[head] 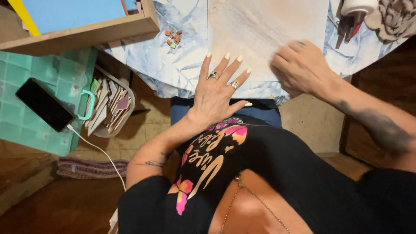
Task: Sanding the edges of small mosaic tiles on sandpaper and using nippers to trim them.
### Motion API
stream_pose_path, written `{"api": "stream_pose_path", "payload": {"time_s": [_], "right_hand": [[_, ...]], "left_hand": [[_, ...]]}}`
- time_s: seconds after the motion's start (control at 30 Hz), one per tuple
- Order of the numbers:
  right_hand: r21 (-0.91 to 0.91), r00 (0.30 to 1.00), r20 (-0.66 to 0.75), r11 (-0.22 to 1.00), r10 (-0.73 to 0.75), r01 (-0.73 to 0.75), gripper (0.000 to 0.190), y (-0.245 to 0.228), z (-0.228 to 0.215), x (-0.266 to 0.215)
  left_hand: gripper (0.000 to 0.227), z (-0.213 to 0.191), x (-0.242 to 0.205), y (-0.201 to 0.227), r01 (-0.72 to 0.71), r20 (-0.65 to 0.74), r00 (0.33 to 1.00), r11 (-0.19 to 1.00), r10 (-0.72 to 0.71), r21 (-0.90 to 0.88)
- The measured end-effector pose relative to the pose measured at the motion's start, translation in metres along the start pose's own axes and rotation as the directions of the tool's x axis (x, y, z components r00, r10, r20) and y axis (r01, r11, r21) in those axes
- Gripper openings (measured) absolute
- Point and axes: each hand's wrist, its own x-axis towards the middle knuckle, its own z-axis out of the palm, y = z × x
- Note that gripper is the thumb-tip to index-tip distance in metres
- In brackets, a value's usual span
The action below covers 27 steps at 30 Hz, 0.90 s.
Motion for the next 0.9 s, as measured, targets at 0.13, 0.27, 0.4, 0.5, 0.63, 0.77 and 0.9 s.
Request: {"api": "stream_pose_path", "payload": {"time_s": [0.13,0.27,0.4,0.5,0.63,0.77,0.9], "right_hand": [[0.018,0.999,0.008,0.999,0.034,-0.034,0.019,-0.002,0.0,-0.001],[0.069,0.988,-0.147,0.997,0.052,-0.042,0.023,0.008,0.023,0.085],[-0.155,0.983,-0.154,0.985,-0.102,0.078,0.011,0.024,0.023,0.1],[-0.038,0.982,0.069,0.983,-0.176,0.179,0.023,0.018,0.007,0.027],[-0.013,0.946,0.225,0.97,-0.233,0.242,0.027,0.022,-0.004,-0.052],[0.213,0.99,0.095,0.969,0.105,-0.123,0.029,-0.003,0.002,-0.033],[0.889,0.837,-0.068,0.414,0.543,-0.195,0.025,-0.039,-0.008,0.012]], "left_hand": [[0.062,0.0,-0.001,0.0,-0.014,-0.013,1.0,1.0,0.013,-0.021],[0.062,0.003,-0.001,0.003,0.0,0.025,1.0,1.0,0.0,0.018],[0.061,0.003,0.002,0.002,0.015,0.02,1.0,0.999,-0.016,0.036],[0.063,0.003,-0.002,0.004,0.013,0.028,1.0,1.0,-0.013,0.014],[0.062,0.002,0.0,0.007,-0.001,0.008,1.0,1.0,0.001,0.013],[0.048,0.01,0.012,0.016,0.032,-0.11,0.993,0.996,-0.042,-0.083],[0.037,0.009,0.026,0.025,0.106,-0.296,0.901,0.824,-0.315,-0.556]]}}
